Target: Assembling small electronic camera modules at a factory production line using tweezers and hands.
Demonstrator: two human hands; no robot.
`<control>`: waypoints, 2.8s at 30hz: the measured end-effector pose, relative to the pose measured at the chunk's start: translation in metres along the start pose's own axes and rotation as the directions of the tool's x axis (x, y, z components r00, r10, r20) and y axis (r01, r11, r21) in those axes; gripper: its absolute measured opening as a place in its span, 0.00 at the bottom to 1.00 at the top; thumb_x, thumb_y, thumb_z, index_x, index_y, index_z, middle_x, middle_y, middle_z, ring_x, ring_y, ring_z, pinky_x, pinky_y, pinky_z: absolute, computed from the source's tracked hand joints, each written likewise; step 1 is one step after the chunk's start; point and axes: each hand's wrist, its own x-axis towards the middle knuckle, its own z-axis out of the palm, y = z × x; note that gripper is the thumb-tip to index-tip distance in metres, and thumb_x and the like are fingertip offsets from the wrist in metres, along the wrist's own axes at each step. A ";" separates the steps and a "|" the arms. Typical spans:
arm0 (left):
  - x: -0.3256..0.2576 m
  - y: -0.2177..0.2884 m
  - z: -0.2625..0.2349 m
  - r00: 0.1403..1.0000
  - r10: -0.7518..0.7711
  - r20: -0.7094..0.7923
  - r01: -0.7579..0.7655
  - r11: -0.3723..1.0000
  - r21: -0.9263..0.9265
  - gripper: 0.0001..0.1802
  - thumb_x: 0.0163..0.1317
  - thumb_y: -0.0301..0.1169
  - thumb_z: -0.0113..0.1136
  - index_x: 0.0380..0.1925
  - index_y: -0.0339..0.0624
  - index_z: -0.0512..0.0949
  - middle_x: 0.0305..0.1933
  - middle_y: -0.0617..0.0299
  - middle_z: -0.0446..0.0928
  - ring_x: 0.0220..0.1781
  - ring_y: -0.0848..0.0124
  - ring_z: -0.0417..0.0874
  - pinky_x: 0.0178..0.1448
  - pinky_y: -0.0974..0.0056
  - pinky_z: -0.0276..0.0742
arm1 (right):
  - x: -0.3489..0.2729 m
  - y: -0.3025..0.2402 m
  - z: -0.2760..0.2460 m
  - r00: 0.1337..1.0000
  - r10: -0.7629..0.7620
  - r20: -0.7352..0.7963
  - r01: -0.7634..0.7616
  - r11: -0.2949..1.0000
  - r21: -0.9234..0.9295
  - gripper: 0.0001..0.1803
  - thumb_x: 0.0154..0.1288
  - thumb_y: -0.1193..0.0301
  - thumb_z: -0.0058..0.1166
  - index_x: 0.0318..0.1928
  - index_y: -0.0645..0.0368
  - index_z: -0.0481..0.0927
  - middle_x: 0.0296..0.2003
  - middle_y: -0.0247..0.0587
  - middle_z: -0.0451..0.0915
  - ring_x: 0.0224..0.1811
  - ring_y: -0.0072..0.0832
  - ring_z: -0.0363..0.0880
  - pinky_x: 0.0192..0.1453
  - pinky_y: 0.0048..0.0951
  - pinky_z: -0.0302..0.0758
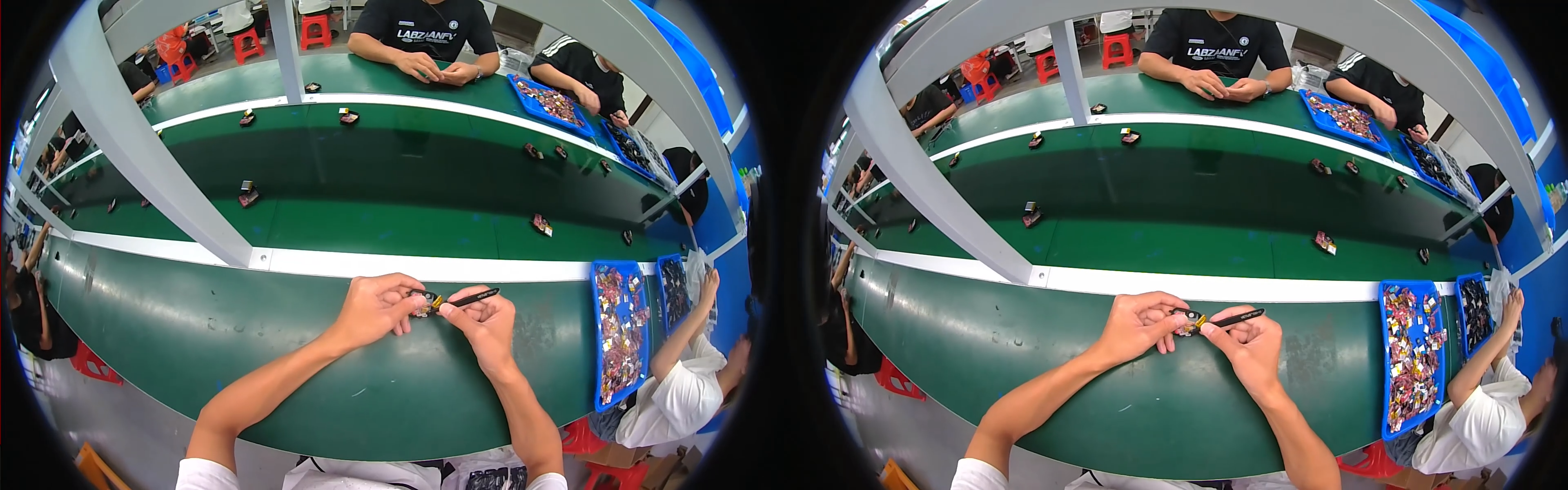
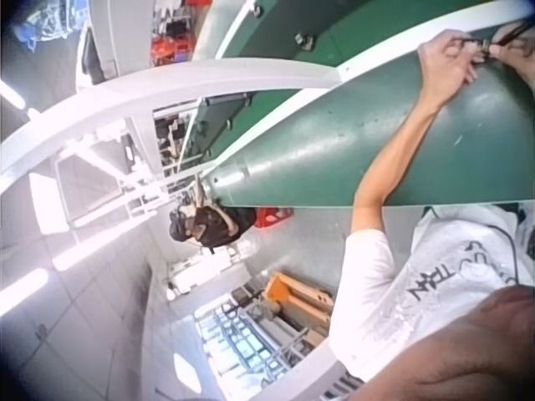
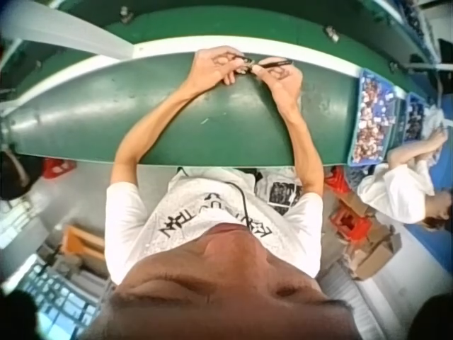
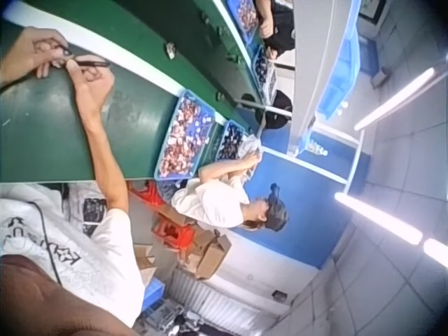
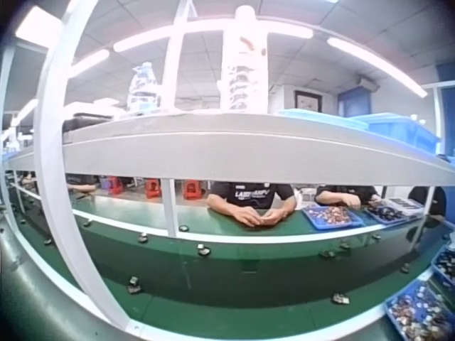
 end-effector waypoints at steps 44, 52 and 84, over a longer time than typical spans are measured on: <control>0.006 -0.001 -0.017 0.967 -0.041 0.251 0.080 0.986 -0.147 0.17 0.75 0.28 0.58 0.58 0.28 0.78 0.40 0.52 0.86 0.35 0.69 0.89 0.32 0.68 0.84 | -0.010 0.011 0.009 0.945 -0.314 -0.085 0.304 0.945 -0.117 0.07 0.60 0.81 0.71 0.37 0.63 0.86 0.19 0.20 0.73 0.17 0.05 0.60 0.21 0.16 0.50; 0.007 0.002 -0.018 0.964 -0.036 0.262 0.077 0.986 -0.147 0.17 0.74 0.25 0.57 0.59 0.25 0.77 0.43 0.48 0.85 0.36 0.66 0.90 0.33 0.68 0.86 | -0.012 0.015 0.007 0.909 -0.408 -0.083 0.372 0.887 -0.275 0.07 0.57 0.80 0.74 0.34 0.62 0.87 0.17 0.23 0.75 0.16 0.06 0.60 0.20 0.17 0.51; 0.008 0.000 -0.018 0.979 -0.022 0.204 0.070 0.970 -0.234 0.16 0.71 0.24 0.61 0.55 0.27 0.81 0.36 0.50 0.87 0.33 0.69 0.89 0.31 0.69 0.84 | -0.010 0.006 0.009 0.855 -0.517 0.034 0.495 0.797 -0.347 0.09 0.55 0.81 0.74 0.36 0.63 0.87 0.33 0.36 0.89 0.14 0.09 0.64 0.19 0.17 0.58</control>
